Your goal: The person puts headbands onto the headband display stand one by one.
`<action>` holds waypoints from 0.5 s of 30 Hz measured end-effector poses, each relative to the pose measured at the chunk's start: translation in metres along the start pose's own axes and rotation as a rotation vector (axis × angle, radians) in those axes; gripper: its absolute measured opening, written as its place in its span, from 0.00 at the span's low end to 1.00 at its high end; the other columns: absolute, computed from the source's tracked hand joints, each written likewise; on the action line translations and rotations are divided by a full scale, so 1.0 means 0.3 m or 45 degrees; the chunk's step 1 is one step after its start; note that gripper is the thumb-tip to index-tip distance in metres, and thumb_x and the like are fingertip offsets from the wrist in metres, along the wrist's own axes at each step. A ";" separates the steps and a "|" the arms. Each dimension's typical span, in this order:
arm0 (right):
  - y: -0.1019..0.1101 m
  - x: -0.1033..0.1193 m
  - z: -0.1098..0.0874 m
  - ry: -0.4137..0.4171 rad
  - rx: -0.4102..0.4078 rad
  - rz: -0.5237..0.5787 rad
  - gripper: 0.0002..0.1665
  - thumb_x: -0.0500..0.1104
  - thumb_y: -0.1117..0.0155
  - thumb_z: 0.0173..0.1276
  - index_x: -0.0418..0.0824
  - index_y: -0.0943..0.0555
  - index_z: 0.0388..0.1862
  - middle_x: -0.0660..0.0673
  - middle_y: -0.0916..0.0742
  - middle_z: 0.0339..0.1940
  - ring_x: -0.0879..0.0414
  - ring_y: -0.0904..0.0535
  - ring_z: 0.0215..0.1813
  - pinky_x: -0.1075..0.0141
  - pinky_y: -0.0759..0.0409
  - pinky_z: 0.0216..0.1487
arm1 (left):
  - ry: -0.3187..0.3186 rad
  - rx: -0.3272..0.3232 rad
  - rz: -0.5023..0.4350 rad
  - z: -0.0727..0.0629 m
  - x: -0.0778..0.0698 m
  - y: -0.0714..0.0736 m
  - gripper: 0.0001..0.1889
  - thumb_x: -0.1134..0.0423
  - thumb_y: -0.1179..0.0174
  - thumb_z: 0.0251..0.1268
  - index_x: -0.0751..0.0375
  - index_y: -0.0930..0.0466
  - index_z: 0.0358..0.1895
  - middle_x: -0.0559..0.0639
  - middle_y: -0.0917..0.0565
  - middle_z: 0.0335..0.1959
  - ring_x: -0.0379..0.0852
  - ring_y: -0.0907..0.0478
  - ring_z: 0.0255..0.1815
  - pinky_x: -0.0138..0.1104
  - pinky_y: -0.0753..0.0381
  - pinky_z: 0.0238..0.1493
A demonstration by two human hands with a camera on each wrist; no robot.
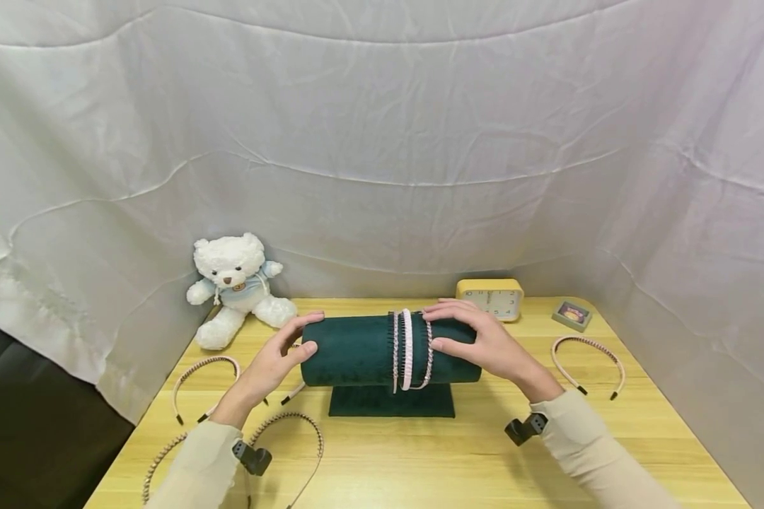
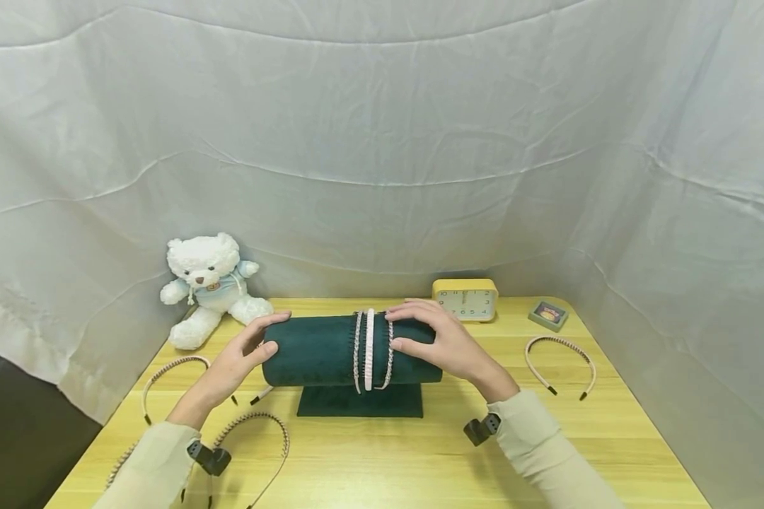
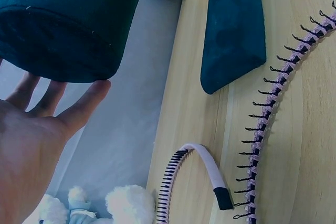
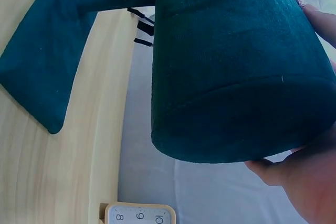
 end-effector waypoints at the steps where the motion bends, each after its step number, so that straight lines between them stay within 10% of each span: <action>1: -0.001 0.000 0.000 -0.002 -0.003 -0.004 0.25 0.49 0.22 0.73 0.60 0.14 0.68 0.55 0.15 0.72 0.45 0.29 0.82 0.34 0.32 0.80 | 0.001 -0.002 -0.001 0.000 -0.001 0.000 0.28 0.60 0.44 0.86 0.55 0.33 0.83 0.57 0.36 0.87 0.69 0.50 0.90 0.71 0.51 0.85; 15: -0.015 -0.004 0.002 -0.005 -0.027 -0.006 0.26 0.49 0.22 0.73 0.59 0.14 0.68 0.55 0.16 0.73 0.51 0.26 0.77 0.36 0.29 0.77 | 0.005 -0.001 0.002 -0.001 -0.001 0.001 0.27 0.60 0.44 0.86 0.51 0.32 0.83 0.56 0.36 0.87 0.68 0.50 0.90 0.70 0.51 0.86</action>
Point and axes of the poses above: each hand's wrist, its own z-axis towards the middle knuckle, its own y-axis out of the back of the hand, x = y × z, the point moved 3 cm from there along z, towards the middle knuckle
